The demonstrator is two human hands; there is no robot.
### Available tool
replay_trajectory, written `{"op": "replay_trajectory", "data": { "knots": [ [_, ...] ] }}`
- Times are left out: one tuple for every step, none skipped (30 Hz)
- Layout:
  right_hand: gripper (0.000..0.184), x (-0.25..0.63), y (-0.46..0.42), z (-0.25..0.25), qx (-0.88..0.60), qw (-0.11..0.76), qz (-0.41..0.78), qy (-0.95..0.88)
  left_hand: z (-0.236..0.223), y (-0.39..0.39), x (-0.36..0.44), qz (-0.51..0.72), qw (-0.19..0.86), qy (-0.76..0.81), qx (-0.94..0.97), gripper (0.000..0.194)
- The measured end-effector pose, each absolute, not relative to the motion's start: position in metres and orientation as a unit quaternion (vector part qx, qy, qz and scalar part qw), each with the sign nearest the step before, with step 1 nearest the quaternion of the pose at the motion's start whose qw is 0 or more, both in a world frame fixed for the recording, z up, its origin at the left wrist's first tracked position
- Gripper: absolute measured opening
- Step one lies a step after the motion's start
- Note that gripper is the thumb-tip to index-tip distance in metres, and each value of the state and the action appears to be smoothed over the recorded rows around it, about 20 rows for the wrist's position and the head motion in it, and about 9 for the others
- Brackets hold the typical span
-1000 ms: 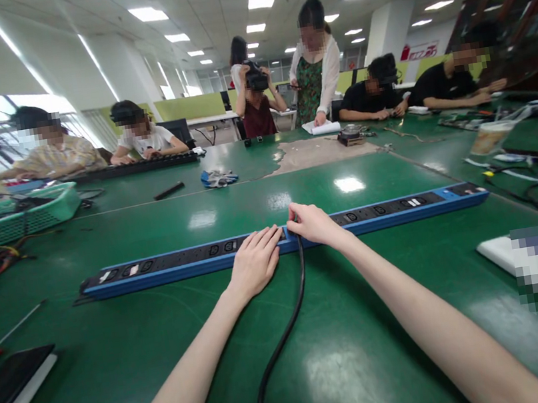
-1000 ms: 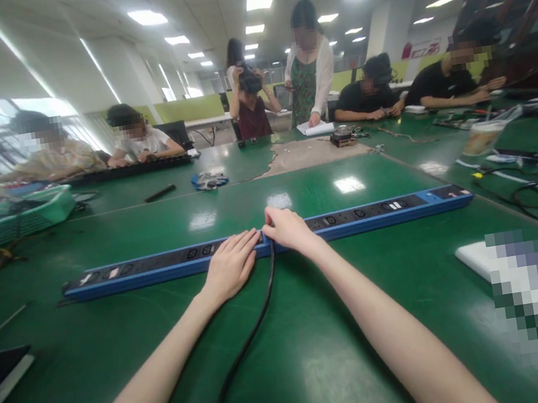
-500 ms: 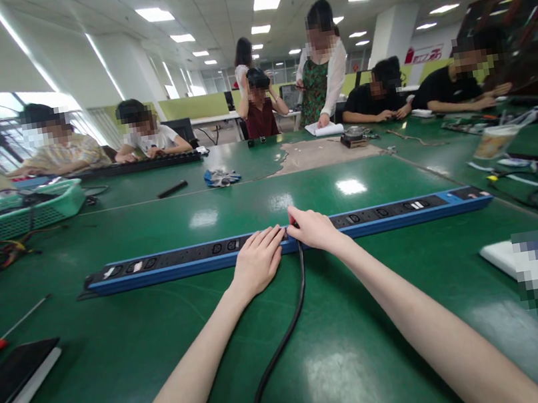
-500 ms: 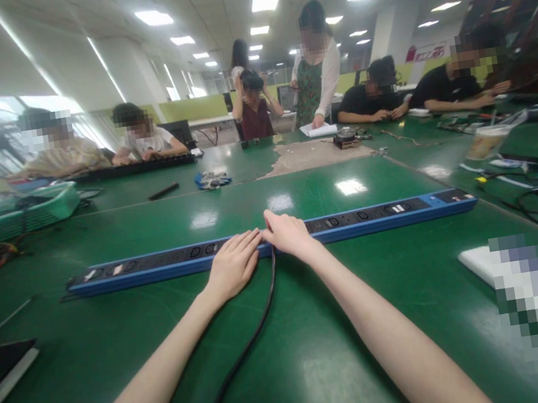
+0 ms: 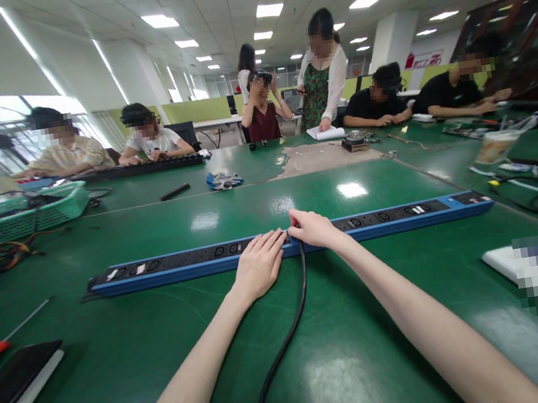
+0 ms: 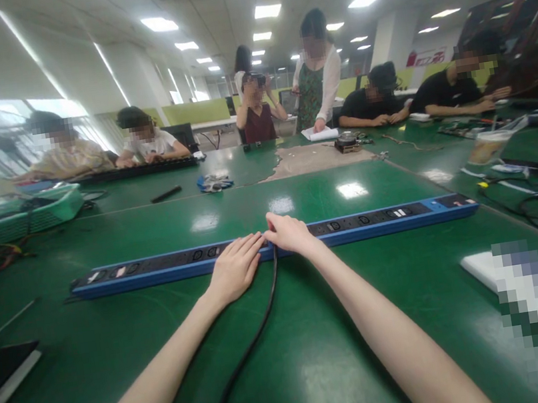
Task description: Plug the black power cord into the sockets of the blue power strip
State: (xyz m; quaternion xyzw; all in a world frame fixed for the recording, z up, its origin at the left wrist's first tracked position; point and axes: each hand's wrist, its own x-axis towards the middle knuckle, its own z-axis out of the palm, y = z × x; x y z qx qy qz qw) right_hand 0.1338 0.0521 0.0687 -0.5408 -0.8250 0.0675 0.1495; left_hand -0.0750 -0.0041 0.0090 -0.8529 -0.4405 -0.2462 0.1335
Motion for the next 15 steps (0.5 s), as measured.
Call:
{"op": "replay_trajectory", "data": {
  "knots": [
    [0.019,0.134,0.052,0.069,-0.541,0.153,0.068,-0.824,0.009,-0.004,-0.075,-0.246,0.134,-0.44,-0.853,0.051],
    [0.019,0.134,0.052,0.069,-0.543,0.158,0.066,-0.822,0.009,-0.004,-0.075,-0.245,0.134,-0.439,-0.854,0.051],
    [0.02,0.134,0.051,0.069,-0.546,0.163,0.064,-0.82,0.009,-0.004,-0.075,-0.245,0.135,-0.437,-0.855,0.051],
    [0.021,0.135,0.05,0.069,-0.548,0.167,0.063,-0.817,0.008,-0.003,-0.075,-0.246,0.135,-0.436,-0.855,0.051],
    [0.021,0.135,0.049,0.069,-0.548,0.171,0.065,-0.816,0.008,-0.003,-0.075,-0.246,0.136,-0.436,-0.855,0.051],
    [0.02,0.136,0.049,0.068,-0.548,0.176,0.071,-0.815,0.008,-0.003,-0.075,-0.247,0.137,-0.436,-0.855,0.051],
    [0.02,0.137,0.049,0.068,-0.547,0.18,0.079,-0.814,0.008,-0.003,-0.075,-0.247,0.138,-0.436,-0.854,0.052],
    [0.019,0.137,0.049,0.067,-0.546,0.184,0.089,-0.812,0.008,-0.002,-0.075,-0.247,0.14,-0.437,-0.854,0.052],
    [0.019,0.138,0.049,0.066,-0.545,0.189,0.098,-0.811,0.007,-0.002,-0.074,-0.246,0.141,-0.436,-0.854,0.052],
    [0.018,0.138,0.05,0.066,-0.544,0.194,0.104,-0.809,0.007,-0.002,-0.074,-0.246,0.142,-0.435,-0.854,0.052],
    [0.018,0.138,0.051,0.066,-0.542,0.202,0.106,-0.809,0.007,-0.002,-0.074,-0.246,0.143,-0.434,-0.855,0.052],
    [0.017,0.138,0.051,0.067,-0.538,0.213,0.107,-0.809,0.007,-0.001,-0.073,-0.246,0.143,-0.434,-0.855,0.052],
    [0.015,0.139,0.052,0.07,-0.531,0.231,0.11,-0.808,0.007,-0.001,-0.073,-0.246,0.143,-0.433,-0.855,0.052],
    [0.014,0.14,0.053,0.074,-0.523,0.258,0.117,-0.804,0.007,-0.001,-0.073,-0.246,0.143,-0.433,-0.855,0.052],
    [0.012,0.142,0.054,0.08,-0.513,0.293,0.127,-0.797,0.007,-0.001,-0.073,-0.247,0.142,-0.433,-0.855,0.052]
  ]
}}
